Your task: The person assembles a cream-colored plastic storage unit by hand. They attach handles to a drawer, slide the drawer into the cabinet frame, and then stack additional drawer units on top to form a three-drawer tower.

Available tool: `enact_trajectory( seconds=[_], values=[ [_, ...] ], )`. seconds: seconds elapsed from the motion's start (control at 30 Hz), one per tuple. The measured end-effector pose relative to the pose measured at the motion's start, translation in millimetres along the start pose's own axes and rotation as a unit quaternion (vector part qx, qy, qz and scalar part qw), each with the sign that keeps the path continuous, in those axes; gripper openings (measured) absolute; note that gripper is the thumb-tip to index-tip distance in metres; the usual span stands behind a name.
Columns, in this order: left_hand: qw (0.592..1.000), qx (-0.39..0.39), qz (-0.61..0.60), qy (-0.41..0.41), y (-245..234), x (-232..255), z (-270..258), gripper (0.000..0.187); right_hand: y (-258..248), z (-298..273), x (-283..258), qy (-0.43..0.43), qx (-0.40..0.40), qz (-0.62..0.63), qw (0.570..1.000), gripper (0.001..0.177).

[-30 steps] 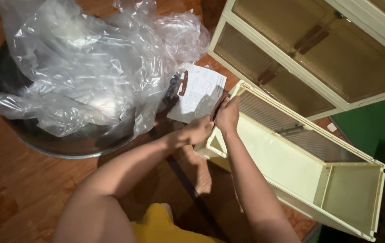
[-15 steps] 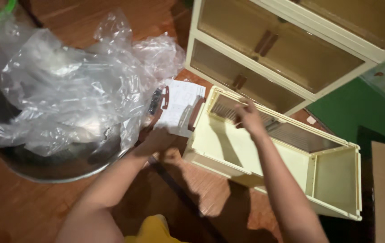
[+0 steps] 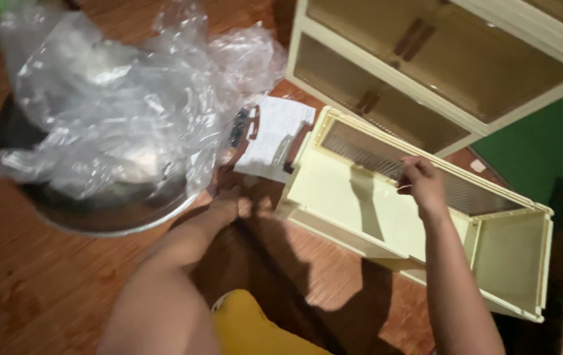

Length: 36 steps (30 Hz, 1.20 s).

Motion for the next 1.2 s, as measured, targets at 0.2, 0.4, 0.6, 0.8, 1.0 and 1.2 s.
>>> enact_trajectory(
  seconds=[0.2, 0.4, 0.6, 0.8, 1.0, 1.2],
  values=[
    [0.964, 0.241, -0.106, 0.026, -32, -6, 15, 0.042, 14, 9, 13, -0.077, -0.016, -0.027, 0.997, 0.021],
    [0.847, 0.418, -0.276, 0.178, -108, 51, 25, 0.028, 59, -34, -14, -0.098, -0.093, -0.075, 0.988, 0.032],
    [0.848, 0.291, -0.22, 0.386, -179, 251, -50, 0.037, 48, -97, -82, -0.023, -0.242, -0.069, 0.967, 0.065],
    [0.84, 0.225, -0.028, 0.492, -177, 408, -77, 0.032, -78, -124, -91, 0.071, -0.33, 0.138, 0.931, 0.097],
    [0.768, 0.298, 0.035, 0.566, -85, 511, -68, 0.063, -204, -116, -18, 0.018, -0.185, 0.058, 0.981, 0.036],
    [0.773, 0.139, 0.127, 0.606, 31, 522, -77, 0.072, -283, -96, 48, -0.034, 0.015, 0.172, 0.984, 0.037]
  ],
)
Point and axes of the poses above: each hand's wrist, its own z-axis towards the middle knuckle, its own y-axis out of the palm, x = y × z, the point moved 1 cm from there along z, towards the middle knuckle, and after that the axes turned 14 degrees about y, right-handed, at the moved point
